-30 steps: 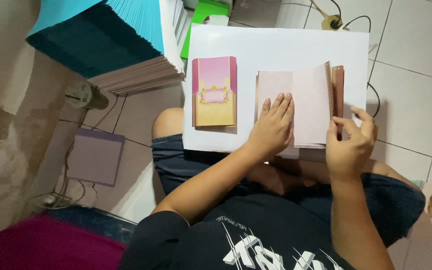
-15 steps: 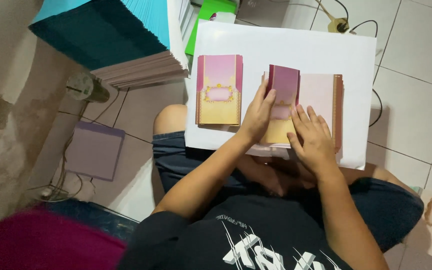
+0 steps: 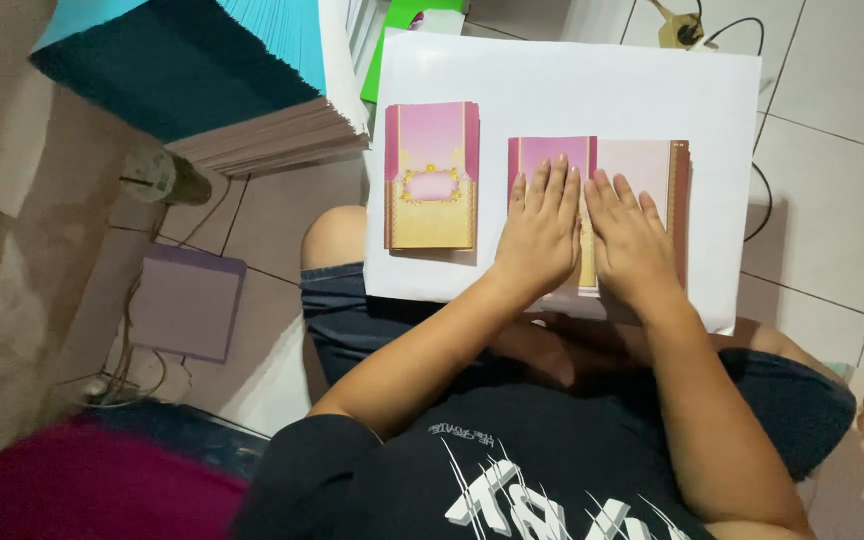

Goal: The person sits on the floor and folds small pink and gold paper cards in half by hand. They repeatedly pick up a card, fold it, and place it into a growing stack on a white surface.

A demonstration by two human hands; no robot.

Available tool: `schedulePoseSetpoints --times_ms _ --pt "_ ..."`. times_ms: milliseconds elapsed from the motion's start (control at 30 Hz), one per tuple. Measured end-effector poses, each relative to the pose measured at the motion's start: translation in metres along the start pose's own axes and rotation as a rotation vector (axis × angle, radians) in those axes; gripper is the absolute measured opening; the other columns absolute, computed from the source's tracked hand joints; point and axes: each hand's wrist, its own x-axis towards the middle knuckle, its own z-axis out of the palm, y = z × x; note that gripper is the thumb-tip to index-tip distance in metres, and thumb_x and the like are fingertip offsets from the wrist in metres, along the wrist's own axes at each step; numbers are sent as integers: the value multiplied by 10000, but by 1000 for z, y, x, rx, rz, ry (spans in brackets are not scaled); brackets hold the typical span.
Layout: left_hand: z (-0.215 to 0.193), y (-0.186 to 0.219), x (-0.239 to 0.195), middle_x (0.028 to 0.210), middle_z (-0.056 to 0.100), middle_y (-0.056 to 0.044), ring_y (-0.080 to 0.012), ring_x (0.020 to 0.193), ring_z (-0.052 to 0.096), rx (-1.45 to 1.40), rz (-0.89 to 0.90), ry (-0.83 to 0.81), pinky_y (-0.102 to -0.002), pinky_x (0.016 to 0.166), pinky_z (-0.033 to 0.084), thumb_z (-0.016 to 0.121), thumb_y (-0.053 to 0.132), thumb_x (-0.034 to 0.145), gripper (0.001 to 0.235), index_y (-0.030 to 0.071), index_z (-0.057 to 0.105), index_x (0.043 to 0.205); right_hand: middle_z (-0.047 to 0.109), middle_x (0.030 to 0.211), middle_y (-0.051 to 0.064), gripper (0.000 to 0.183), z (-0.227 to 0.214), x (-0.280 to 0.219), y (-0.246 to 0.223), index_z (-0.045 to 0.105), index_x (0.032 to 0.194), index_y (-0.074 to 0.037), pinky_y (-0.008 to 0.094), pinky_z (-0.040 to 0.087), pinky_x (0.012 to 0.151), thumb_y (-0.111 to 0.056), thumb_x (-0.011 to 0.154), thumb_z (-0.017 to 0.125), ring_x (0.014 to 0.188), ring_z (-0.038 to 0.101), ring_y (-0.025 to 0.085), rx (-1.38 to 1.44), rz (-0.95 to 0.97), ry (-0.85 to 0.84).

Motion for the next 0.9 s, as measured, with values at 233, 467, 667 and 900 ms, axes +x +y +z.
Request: schedulePoseSetpoints --times_ms 233,467,667,900 --pt "5 3 1 1651 299 -219 -370 1554 270 65 -45 -86 -560 1266 127 368 283 1016 616 12 330 1568 283 1704 106 618 10 41 15 319 1641 -101 525 161 1228 -197 1031 347 1548 261 334 22 -20 -1" --pt "7 4 1 1658 282 -227 -374 1556 258 79 -48 -126 -572 1262 135 378 304 1001 662 0 290 1582 255 1713 98 688 14 -61 -11 248 1649 -125 513 209 1206 -270 987 363 1548 253 328 -94 -35 -64" --pt "-7 13 -14 1649 289 -246 -402 1548 280 70 123 -34 -565 1251 159 510 250 1007 643 0 332 1572 282 1673 178 634 -34 -54 -9 181 1666 -133 507 170 1245 -245 1061 336 1533 252 358 333 184 -31" --pt "-19 -2 -88 1639 341 -179 -323 1532 326 131 264 -130 -610 1227 242 638 334 932 720 50 386 1544 159 1728 159 606 -10 -51 -13 267 1648 -109 471 32 1274 -330 1084 297 1587 119 332 55 213 -23"
